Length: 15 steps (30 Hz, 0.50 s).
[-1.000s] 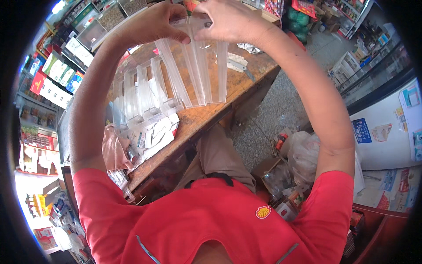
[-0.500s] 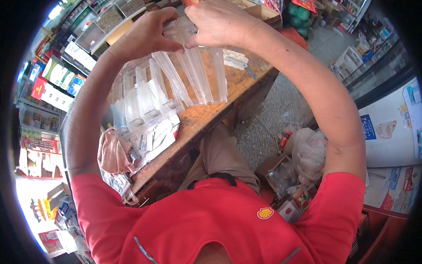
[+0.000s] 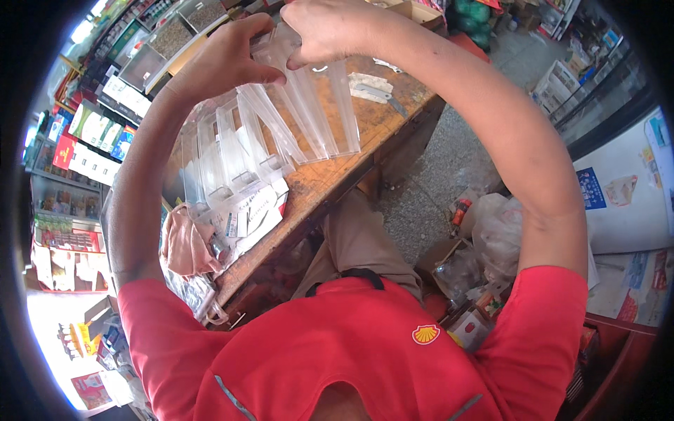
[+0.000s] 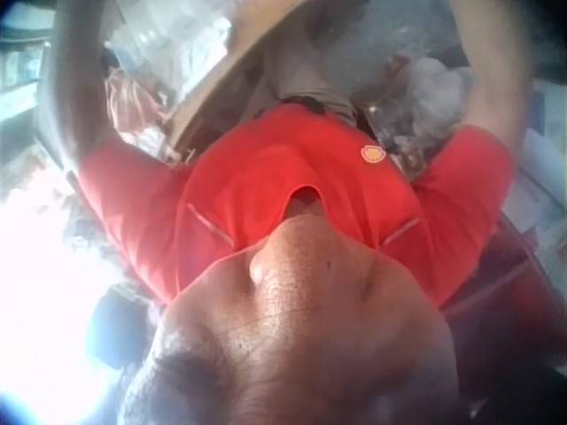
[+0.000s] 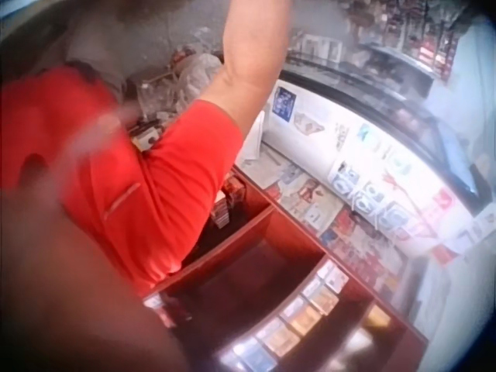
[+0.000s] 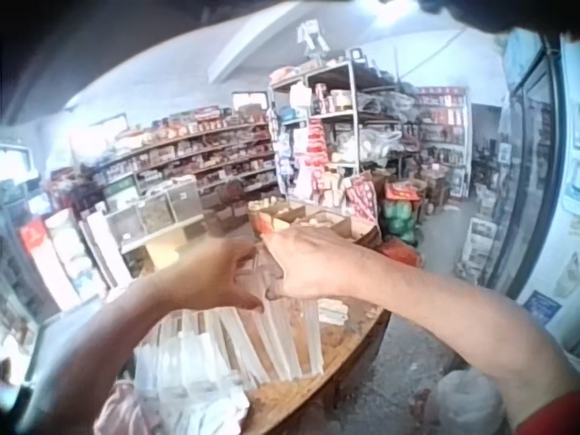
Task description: The person assembles clear plastic containers by hand at a cluttered wooden workbench. They repeatedly pick up container halves, align them, and press them together, then place the assembled units on the table.
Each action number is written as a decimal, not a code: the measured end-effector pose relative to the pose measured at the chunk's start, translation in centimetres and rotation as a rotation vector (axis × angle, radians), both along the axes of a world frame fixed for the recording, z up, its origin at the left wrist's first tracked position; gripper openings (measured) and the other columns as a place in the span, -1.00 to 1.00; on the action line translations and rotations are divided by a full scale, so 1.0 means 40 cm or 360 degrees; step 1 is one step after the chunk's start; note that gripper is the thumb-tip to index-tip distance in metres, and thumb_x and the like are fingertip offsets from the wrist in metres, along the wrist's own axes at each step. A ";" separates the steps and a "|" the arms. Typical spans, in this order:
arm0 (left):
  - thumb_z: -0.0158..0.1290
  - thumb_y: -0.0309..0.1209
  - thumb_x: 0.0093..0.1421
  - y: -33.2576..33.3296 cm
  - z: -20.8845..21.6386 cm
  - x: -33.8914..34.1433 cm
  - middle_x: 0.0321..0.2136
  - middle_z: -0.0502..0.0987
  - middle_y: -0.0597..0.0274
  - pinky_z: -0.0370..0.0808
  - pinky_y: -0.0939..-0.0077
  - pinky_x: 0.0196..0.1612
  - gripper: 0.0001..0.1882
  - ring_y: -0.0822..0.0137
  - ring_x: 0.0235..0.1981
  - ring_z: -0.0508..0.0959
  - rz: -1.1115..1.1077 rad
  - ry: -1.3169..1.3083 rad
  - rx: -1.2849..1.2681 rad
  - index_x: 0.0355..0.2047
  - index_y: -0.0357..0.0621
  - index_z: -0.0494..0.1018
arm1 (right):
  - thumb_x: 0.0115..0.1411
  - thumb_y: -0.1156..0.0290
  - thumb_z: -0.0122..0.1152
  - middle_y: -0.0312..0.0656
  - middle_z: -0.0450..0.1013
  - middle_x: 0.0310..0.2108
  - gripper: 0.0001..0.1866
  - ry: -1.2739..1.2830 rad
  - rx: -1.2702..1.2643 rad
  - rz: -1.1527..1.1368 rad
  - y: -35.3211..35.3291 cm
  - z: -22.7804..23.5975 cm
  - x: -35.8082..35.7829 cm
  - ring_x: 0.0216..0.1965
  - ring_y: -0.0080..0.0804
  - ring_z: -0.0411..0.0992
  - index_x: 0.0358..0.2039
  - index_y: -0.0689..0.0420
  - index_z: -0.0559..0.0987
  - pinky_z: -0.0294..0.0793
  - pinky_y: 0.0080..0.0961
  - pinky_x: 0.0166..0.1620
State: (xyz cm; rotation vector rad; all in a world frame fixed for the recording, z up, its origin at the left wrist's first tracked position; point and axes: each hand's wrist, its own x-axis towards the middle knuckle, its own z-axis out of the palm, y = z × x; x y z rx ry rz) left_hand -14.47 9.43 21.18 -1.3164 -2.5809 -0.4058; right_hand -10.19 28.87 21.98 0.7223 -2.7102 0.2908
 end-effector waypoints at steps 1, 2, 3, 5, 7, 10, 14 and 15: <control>0.45 -0.31 -0.16 0.005 -0.003 0.004 -0.30 0.58 0.01 0.48 0.37 -0.12 -0.39 0.20 -0.24 0.59 -0.0002 0.0054 0.0000 -0.11 -0.22 0.44 | -0.10 0.20 0.44 0.23 0.52 -0.33 -0.45 0.0005 -0.0015 0.0000 0.002 -0.002 0.003 -0.21 0.09 0.53 -0.25 0.37 0.48 0.51 -0.14 -0.15; 0.45 -0.29 -0.15 0.011 0.000 0.006 -0.24 0.57 -0.01 0.48 0.36 -0.09 -0.34 0.19 -0.19 0.59 0.0069 0.0107 -0.0083 -0.06 -0.24 0.41 | -0.11 0.20 0.45 0.22 0.52 -0.32 -0.44 0.0165 0.0015 0.0030 0.006 -0.002 0.003 -0.20 0.09 0.53 -0.24 0.38 0.48 0.51 -0.14 -0.14; 0.46 -0.27 -0.15 0.014 0.001 0.014 -0.18 0.56 -0.04 0.49 0.34 -0.05 -0.28 0.18 -0.14 0.58 0.0148 0.0145 -0.0174 -0.01 -0.25 0.38 | -0.11 0.21 0.46 0.22 0.52 -0.30 -0.42 0.0309 0.0038 0.0069 0.007 -0.012 0.002 -0.18 0.09 0.53 -0.22 0.38 0.47 0.51 -0.14 -0.13; 0.44 -0.26 -0.15 0.018 0.020 0.040 -0.16 0.55 -0.09 0.49 0.28 -0.03 -0.29 0.10 -0.11 0.58 0.0244 0.0162 -0.0204 -0.03 -0.28 0.38 | -0.13 0.21 0.48 0.22 0.51 -0.28 -0.39 0.0382 0.0086 0.0068 -0.001 -0.017 0.006 -0.17 0.08 0.52 -0.18 0.37 0.46 0.51 -0.14 -0.11; 0.39 -0.29 -0.14 0.024 0.049 0.085 -0.24 0.58 -0.13 0.48 0.20 -0.06 -0.44 -0.04 -0.15 0.58 0.0253 0.0100 -0.0080 -0.17 -0.30 0.43 | -0.14 0.22 0.49 0.21 0.51 -0.27 -0.36 0.0213 0.0145 -0.0037 -0.019 0.009 0.021 -0.16 0.07 0.52 -0.13 0.35 0.45 0.52 -0.15 -0.10; 0.40 -0.27 -0.16 0.022 0.041 0.089 -0.17 0.54 -0.20 0.46 0.13 -0.03 -0.31 -0.13 -0.08 0.53 0.0250 0.0130 -0.0139 -0.06 -0.32 0.37 | -0.19 0.17 0.53 0.17 0.52 -0.25 -0.28 0.0088 0.0133 0.0025 -0.024 0.026 0.029 -0.15 0.05 0.51 -0.07 0.30 0.42 0.51 -0.17 -0.08; 0.41 -0.26 -0.18 0.026 0.034 0.085 -0.18 0.54 -0.21 0.46 0.13 -0.04 -0.28 -0.12 -0.09 0.54 0.0218 0.0150 -0.0122 -0.04 -0.32 0.36 | -0.24 0.14 0.54 0.13 0.53 -0.26 -0.32 0.0026 0.0085 0.0053 -0.014 0.018 0.004 -0.18 0.00 0.53 -0.17 0.30 0.49 0.52 -0.22 -0.09; 0.41 -0.26 -0.18 0.028 0.036 0.084 -0.19 0.55 -0.21 0.46 0.13 -0.04 -0.28 -0.12 -0.09 0.54 0.0245 0.0140 -0.0124 -0.04 -0.32 0.37 | -0.24 0.14 0.55 0.12 0.54 -0.26 -0.34 -0.0059 0.0084 0.0012 -0.015 0.026 0.007 -0.18 -0.01 0.53 -0.19 0.31 0.51 0.52 -0.23 -0.10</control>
